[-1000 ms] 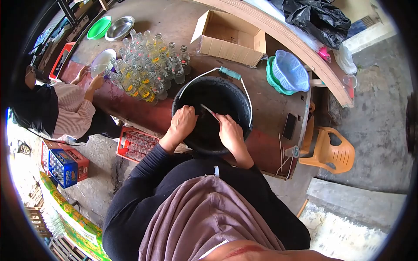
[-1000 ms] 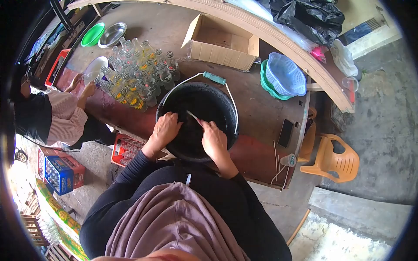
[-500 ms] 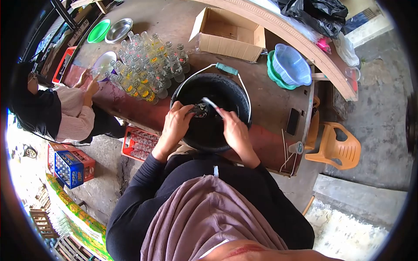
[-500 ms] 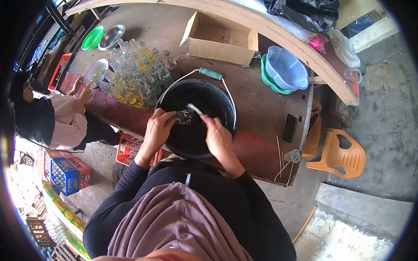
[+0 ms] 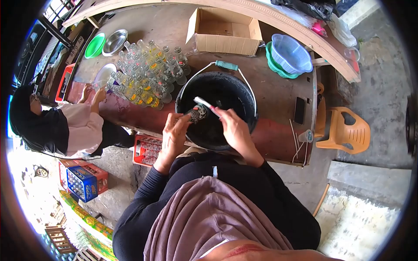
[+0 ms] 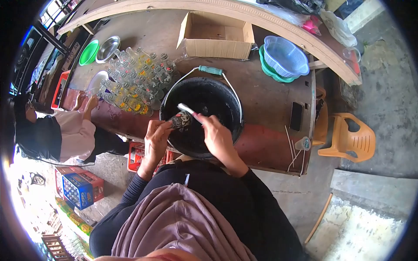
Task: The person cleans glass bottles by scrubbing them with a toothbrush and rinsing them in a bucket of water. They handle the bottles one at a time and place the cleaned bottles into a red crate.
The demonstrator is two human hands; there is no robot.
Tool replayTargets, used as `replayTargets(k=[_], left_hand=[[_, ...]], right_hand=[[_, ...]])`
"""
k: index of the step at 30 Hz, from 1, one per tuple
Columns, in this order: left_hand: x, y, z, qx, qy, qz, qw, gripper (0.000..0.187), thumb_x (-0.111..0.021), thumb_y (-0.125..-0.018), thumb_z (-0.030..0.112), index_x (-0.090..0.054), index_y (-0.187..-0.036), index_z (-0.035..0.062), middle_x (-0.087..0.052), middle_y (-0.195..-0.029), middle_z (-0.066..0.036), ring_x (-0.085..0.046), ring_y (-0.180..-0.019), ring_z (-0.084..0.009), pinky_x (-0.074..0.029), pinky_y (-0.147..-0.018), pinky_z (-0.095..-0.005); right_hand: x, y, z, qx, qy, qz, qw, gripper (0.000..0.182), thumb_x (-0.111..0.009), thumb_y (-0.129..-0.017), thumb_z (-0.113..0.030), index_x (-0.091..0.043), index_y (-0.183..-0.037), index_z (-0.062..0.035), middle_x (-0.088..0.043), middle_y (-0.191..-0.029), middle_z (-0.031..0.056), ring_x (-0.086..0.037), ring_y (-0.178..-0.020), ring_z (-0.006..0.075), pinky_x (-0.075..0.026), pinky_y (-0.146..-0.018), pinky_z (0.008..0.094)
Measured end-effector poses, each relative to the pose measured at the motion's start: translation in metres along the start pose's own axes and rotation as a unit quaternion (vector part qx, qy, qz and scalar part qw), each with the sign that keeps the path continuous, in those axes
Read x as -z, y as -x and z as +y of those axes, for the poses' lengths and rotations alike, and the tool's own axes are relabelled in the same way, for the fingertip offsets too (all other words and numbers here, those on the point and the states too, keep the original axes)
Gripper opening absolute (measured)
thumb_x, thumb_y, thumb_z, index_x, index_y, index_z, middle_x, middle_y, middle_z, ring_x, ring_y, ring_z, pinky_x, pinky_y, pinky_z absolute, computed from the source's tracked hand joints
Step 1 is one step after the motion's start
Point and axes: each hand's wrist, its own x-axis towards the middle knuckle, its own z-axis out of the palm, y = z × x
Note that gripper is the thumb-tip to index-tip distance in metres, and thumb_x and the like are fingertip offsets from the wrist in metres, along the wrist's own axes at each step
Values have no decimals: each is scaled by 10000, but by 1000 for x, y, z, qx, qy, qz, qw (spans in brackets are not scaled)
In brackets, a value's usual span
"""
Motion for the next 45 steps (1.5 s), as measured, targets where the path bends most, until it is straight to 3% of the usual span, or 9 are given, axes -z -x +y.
replayTargets(k=[7, 10, 13, 17, 25, 28, 35, 37, 45], left_hand=[[8, -10, -8, 74, -3, 44, 996, 214, -660, -825, -42, -678, -1025, 33, -546, -900, -108, -654, -757, -207, -544, -626, -314], [10, -10, -8, 201, 142, 66, 967, 149, -607, -888, -8, -651, -1024, -46, -523, -936, -90, -678, -733, -176, -559, -647, -255], [11, -14, -9, 210, 180, 84, 957, 159, -627, -853, -24, -648, -1006, -58, -522, -914, -89, -640, -769, -142, -558, -639, -250], [16, -12, -13, 27, -49, 5, 998, 205, -649, -814, -51, -659, -1018, -30, -547, -924, -118, -635, -770, -234, -546, -661, -335], [11, -20, -20, -137, -81, -113, 981, 375, -564, -712, -112, -640, -1062, 1, -578, -1094, -151, -583, -1007, -332, -507, -858, -398], [12, -23, -22, -145, -76, -122, 979, 382, -565, -697, -117, -642, -1050, 7, -574, -1105, -149, -583, -1020, -332, -511, -857, -393], [2, -49, -10, -89, -67, -72, 991, 276, -656, -822, -33, -636, -1091, 30, -583, -984, -126, -640, -862, -282, -523, -715, -352], [-4, -59, -10, -40, -56, -78, 995, 250, -667, -838, 16, -629, -1084, 37, -576, -955, -127, -638, -779, -287, -511, -668, -372], [-43, -113, -12, -51, -207, -96, 972, 270, -639, -887, 300, -588, -784, 55, -621, -743, -129, -623, -658, -356, -470, -578, -442]], right_hand=[[0, -1, 17, -103, 117, 13, 988, 335, -584, -887, -27, -584, -1213, -106, -590, -956, 139, -623, -802, 369, -497, -653, 438], [1, 10, -7, 68, -38, 51, 996, 332, -572, -883, -37, -583, -1206, -110, -570, -913, 117, -627, -756, 335, -512, -637, 426], [-6, 8, 2, 17, 5, 37, 999, 390, -587, -863, -3, -584, -1232, -126, -580, -921, 119, -625, -778, 354, -510, -649, 423], [-16, -7, 45, -132, 190, -58, 971, 326, -501, -887, -24, -595, -1193, -85, -589, -968, 163, -652, -764, 354, -540, -671, 452], [-15, 1, 11, 11, 8, -24, 1000, 380, -557, -870, -33, -600, -1226, -157, -591, -965, 120, -638, -830, 352, -525, -702, 443], [-17, -11, 38, -64, 148, -94, 982, 387, -520, -854, -48, -601, -1226, -116, -609, -953, 152, -666, -782, 338, -552, -673, 444], [-19, -4, 24, -6, 92, -32, 995, 363, -520, -850, -58, -611, -1200, -85, -611, -940, 147, -665, -762, 335, -552, -657, 428], [-20, -6, 40, -54, 166, -84, 981, 227, -513, -861, -59, -653, -1040, -58, -618, -900, 157, -667, -739, 342, -550, -650, 430], [47, 10, 2, 53, 164, -77, 982, 252, -564, -796, 0, -673, -984, -127, -578, -859, 71, -649, -809, 293, -523, -673, 405]])
